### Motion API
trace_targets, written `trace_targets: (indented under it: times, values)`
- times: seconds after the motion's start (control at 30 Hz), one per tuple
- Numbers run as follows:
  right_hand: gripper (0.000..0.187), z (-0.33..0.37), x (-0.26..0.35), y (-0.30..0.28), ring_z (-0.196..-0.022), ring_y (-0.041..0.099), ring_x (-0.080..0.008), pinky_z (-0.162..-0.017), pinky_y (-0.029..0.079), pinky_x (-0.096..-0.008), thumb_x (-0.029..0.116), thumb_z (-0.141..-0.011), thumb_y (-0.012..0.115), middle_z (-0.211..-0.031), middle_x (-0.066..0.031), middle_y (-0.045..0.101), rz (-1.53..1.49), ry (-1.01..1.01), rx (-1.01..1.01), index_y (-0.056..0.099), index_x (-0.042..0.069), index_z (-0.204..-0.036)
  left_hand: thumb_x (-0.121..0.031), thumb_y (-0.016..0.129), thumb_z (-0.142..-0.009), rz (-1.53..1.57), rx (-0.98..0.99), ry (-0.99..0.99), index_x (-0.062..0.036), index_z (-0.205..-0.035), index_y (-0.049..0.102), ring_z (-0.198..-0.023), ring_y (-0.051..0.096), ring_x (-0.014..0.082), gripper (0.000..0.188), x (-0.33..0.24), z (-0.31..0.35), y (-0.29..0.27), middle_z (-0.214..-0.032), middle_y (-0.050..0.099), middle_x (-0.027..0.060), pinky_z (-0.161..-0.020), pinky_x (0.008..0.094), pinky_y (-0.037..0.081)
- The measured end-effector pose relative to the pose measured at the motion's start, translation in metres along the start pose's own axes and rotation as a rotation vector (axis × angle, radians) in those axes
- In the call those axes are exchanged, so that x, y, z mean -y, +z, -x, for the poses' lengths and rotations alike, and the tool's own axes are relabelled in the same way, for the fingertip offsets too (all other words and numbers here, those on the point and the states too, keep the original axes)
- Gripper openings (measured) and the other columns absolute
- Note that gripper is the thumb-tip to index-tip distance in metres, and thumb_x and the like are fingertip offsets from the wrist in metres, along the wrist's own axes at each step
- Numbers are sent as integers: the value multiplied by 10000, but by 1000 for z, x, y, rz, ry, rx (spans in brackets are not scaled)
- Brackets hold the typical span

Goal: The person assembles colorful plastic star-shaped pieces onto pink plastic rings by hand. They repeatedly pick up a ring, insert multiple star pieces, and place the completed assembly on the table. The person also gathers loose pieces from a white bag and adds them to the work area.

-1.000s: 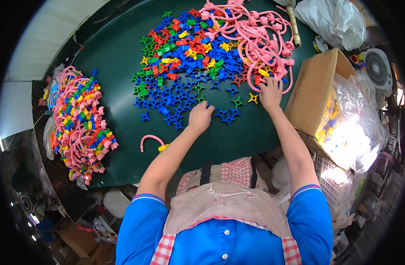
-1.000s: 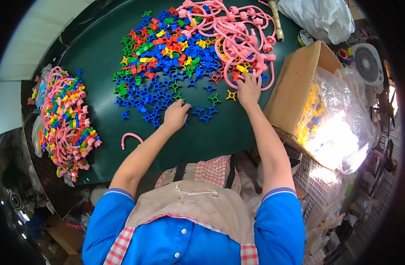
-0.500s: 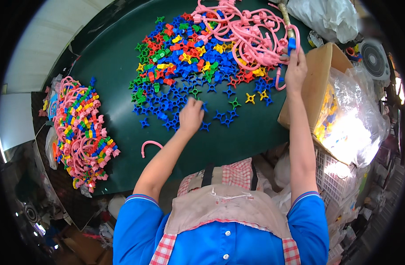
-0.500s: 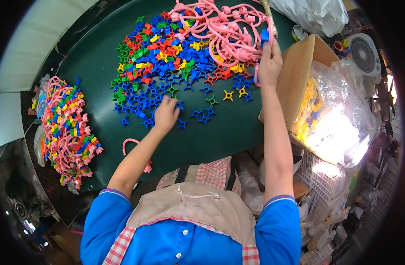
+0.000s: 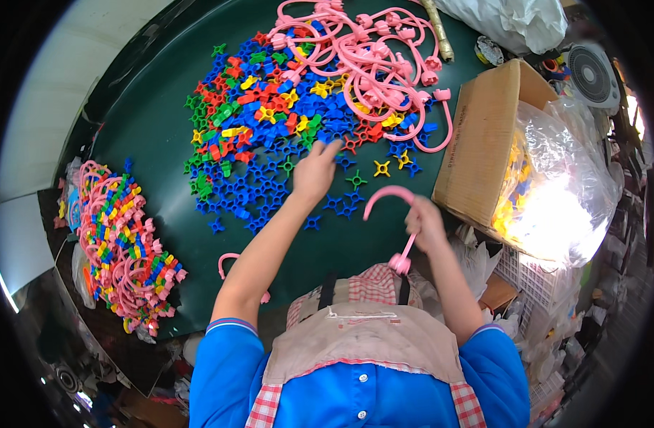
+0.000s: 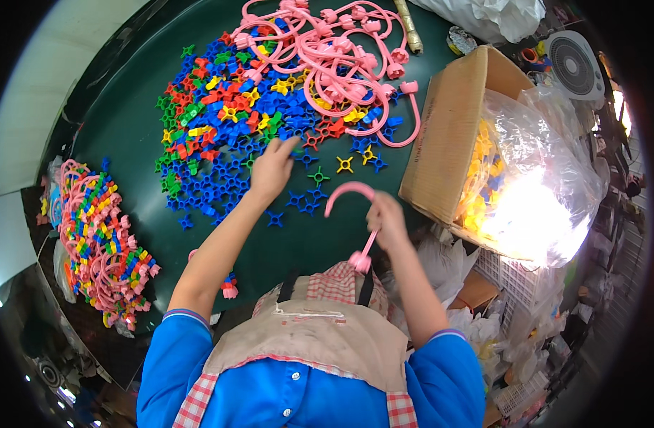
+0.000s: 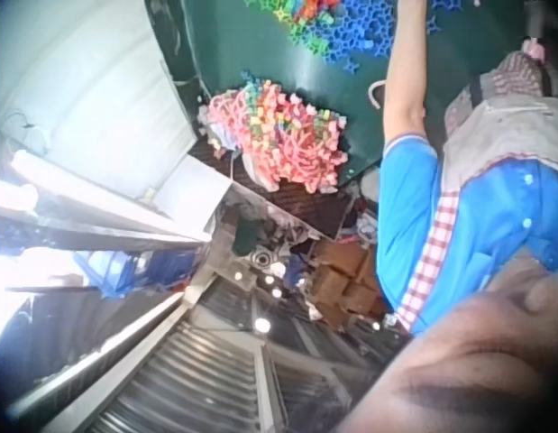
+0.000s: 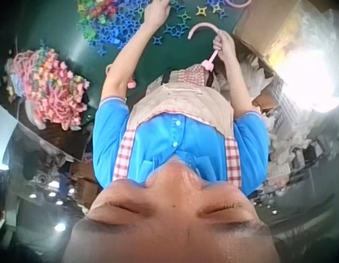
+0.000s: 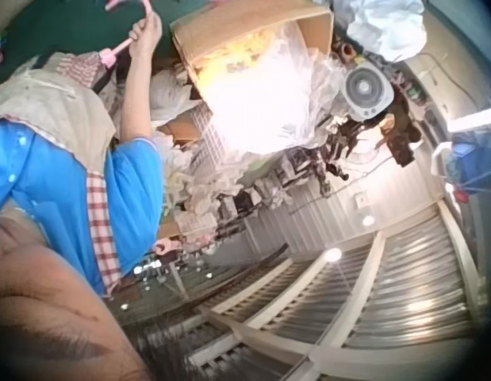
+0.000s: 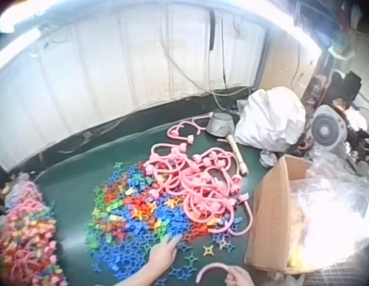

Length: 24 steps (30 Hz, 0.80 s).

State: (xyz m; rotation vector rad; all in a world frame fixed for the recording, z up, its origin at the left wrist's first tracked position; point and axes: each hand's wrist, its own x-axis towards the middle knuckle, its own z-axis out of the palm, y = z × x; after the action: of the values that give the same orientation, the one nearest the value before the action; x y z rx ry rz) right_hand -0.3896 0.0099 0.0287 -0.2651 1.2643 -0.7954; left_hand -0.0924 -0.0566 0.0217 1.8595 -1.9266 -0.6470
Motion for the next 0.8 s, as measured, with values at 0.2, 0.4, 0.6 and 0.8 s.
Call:
trace_targets:
  times: [0.2,0.4,0.6,0.8]
  values:
    - [294,61,-69,3,-445,272,-36,-395,185,-230,374,-1048,513,-586,66,316,-16,305,-5,573,86,-1037,-51,604,-805,-265,141,161,-137,-1052,661,-837,680,345,268,-8,-56,54,-985,620,140,-670,474,559]
    - [323,50,-23,14,-424,214,-27,-381,150,-215,394,-1068,456,-557,73,251,-116,10,-132,522,94,-968,-90,614,-818,-219,251,235,-172,-1064,697,-908,688,363,272,9,-54,34,-1080,645,155,-739,479,563]
    - [268,62,-9,4,-402,326,-49,-344,221,-235,361,-977,559,-563,66,343,-176,-102,-269,569,110,-885,-169,655,-851,-254,148,219,-194,-1035,707,-812,673,354,193,-19,-49,25,-1112,644,125,-651,474,550]
    - [301,68,-35,-24,-414,285,-29,-366,191,-216,373,-1047,498,-582,78,331,-268,-150,-228,553,103,-928,-147,641,-849,-300,277,462,-155,-967,697,-716,676,369,130,-63,-25,105,-1004,658,148,-618,476,545]
